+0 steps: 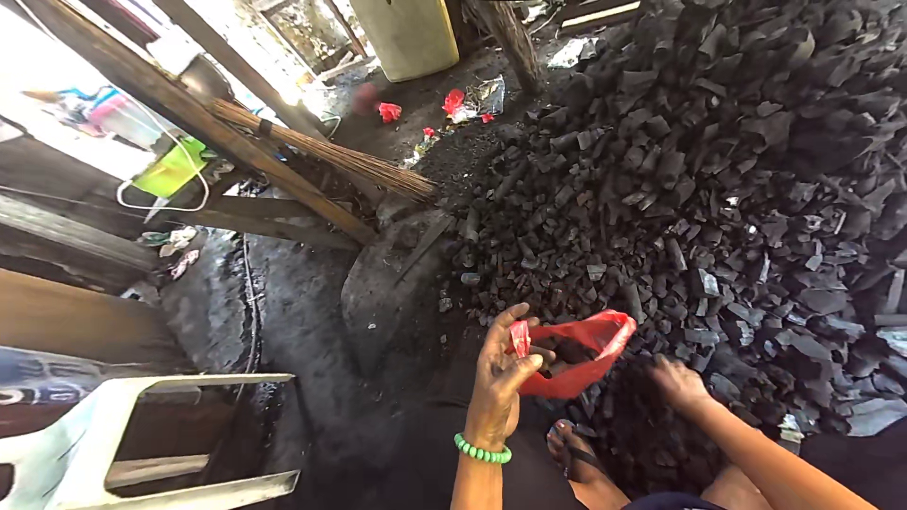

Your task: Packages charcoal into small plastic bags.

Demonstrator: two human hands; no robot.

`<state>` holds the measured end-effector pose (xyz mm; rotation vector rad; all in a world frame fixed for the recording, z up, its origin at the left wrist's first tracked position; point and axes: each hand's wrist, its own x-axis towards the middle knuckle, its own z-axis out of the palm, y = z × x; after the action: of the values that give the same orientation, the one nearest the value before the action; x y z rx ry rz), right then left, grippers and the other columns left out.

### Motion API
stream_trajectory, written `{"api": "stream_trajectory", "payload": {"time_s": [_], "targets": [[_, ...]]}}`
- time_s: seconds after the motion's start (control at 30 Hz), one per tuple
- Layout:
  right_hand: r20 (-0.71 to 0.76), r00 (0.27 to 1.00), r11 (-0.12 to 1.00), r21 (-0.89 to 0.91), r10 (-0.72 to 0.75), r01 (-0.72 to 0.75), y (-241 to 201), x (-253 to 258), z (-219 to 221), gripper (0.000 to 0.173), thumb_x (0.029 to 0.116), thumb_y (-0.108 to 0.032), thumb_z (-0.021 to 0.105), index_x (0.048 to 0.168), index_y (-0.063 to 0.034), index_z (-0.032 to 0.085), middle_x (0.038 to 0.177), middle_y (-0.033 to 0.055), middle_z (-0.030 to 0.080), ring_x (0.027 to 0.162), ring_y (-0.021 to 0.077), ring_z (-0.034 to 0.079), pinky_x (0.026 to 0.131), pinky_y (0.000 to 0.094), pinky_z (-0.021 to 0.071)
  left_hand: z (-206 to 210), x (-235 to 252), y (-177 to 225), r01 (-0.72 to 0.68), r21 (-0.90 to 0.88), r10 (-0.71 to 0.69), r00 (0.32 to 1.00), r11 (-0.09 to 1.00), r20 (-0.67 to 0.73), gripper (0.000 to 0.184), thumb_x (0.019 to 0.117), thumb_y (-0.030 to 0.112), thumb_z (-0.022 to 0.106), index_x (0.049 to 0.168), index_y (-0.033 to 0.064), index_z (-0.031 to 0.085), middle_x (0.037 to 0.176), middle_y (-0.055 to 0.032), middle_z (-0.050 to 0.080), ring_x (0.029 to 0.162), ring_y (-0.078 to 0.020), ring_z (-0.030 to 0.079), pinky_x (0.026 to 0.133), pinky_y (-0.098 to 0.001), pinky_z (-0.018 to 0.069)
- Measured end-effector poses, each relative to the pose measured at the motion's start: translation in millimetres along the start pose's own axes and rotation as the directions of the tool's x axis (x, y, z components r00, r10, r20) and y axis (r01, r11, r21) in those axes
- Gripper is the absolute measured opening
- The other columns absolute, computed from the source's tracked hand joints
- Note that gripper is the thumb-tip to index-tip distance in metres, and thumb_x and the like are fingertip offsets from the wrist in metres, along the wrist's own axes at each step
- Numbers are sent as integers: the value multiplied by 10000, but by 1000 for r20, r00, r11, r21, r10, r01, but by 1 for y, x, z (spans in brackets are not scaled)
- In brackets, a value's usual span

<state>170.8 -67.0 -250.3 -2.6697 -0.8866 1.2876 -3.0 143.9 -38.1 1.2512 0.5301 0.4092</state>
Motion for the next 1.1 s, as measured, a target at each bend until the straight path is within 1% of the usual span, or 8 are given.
{"api": "stream_trajectory", "payload": {"time_s": [0.17, 0.27, 0.4, 0.53, 0.73, 0.83, 0.93, 1.1], "targets": [[-431, 897, 382, 849, 101, 365, 25, -20, -61, 89, 950, 35, 591, 1036, 20, 607, 782, 76, 617, 614, 137, 569, 588, 311, 517, 18, -5, -22, 77, -54, -68, 985, 996, 158, 691, 782, 107, 686, 1439, 102, 473, 1179, -80, 666, 844, -130, 688, 744, -281, 596], [-588, 803, -29, 808, -99, 588, -5, -53, -95, 118, 837, -71, 603, 905, -161, 638, 772, -16, 685, 566, 76, 622, 519, 251, 559, 28, -4, -39, 134, -18, -128, 972, 991, 195, 678, 803, 83, 642, 1455, 83, 456, 1201, -99, 651, 840, -136, 678, 744, -286, 586], [-346, 757, 559, 519, -554, 646, -60, -59, -80, 172, 862, -54, 725, 1027, -11, 703, 985, 113, 696, 870, 219, 671, 800, 412, 564, 33, -4, -58, 190, 44, -195, 955, 981, 222, 669, 814, 83, 625, 1458, 51, 448, 1197, -116, 627, 883, -158, 659, 771, -307, 573], [-154, 884, 897, -32, -441, 441, -79, -39, -53, 388, 1017, -216, 621, 1382, -86, 619, 1434, 236, 555, 1320, 455, 524, 1072, 645, 414, 29, -9, -54, 177, 146, -208, 949, 973, 235, 591, 846, 57, 604, 1418, 10, 463, 1195, -109, 603, 885, -135, 640, 771, -289, 562], [49, 885, 819, -358, -464, 449, -33, -80, -79, 603, 1006, -533, 579, 1294, -9, 658, 1260, 243, 672, 1253, 438, 589, 1177, 639, 273, 19, -3, -45, 73, 851, -345, 930, 520, 130, 622, 918, 158, 696, 1498, 109, 477, 1394, -207, 548, 1195, -329, 601, 1015, -487, 497], [-49, 733, 631, -550, -679, 548, -4, -91, -73, 238, 956, -178, 690, 1067, 31, 719, 1000, 226, 721, 1057, 433, 671, 1078, 588, 418, 31, 5, -36, 68, 998, -542, 839, 9, -52, 791, 939, 238, 681, 1615, 150, 280, 1543, -268, 379, 1231, -420, 582, 1001, -576, 487], [-158, 620, 567, -616, -769, 547, -6, -109, -76, 137, 896, 62, 658, 1003, 6, 723, 923, 184, 714, 977, 417, 687, 1027, 649, 435, 38, 14, -33, 40, 962, -620, 758, -269, -205, 442, 978, 199, 631, 1355, -25, 581, 1389, -261, 576, 1287, -423, 561, 1012, -623, 451], [-433, 154, 424, -643, -888, 639, -55, -130, -84, 57, 869, -70, 667, 900, -100, 705, 732, 44, 680, 727, 253, 695, 752, 472, 573, 54, 35, -9, 27, 995, -637, 770, 98, 42, 362, 1041, 238, 572, 1203, -76, 646, 1236, -258, 642, 1173, -373, 610, 1005, -554, 458]]}}
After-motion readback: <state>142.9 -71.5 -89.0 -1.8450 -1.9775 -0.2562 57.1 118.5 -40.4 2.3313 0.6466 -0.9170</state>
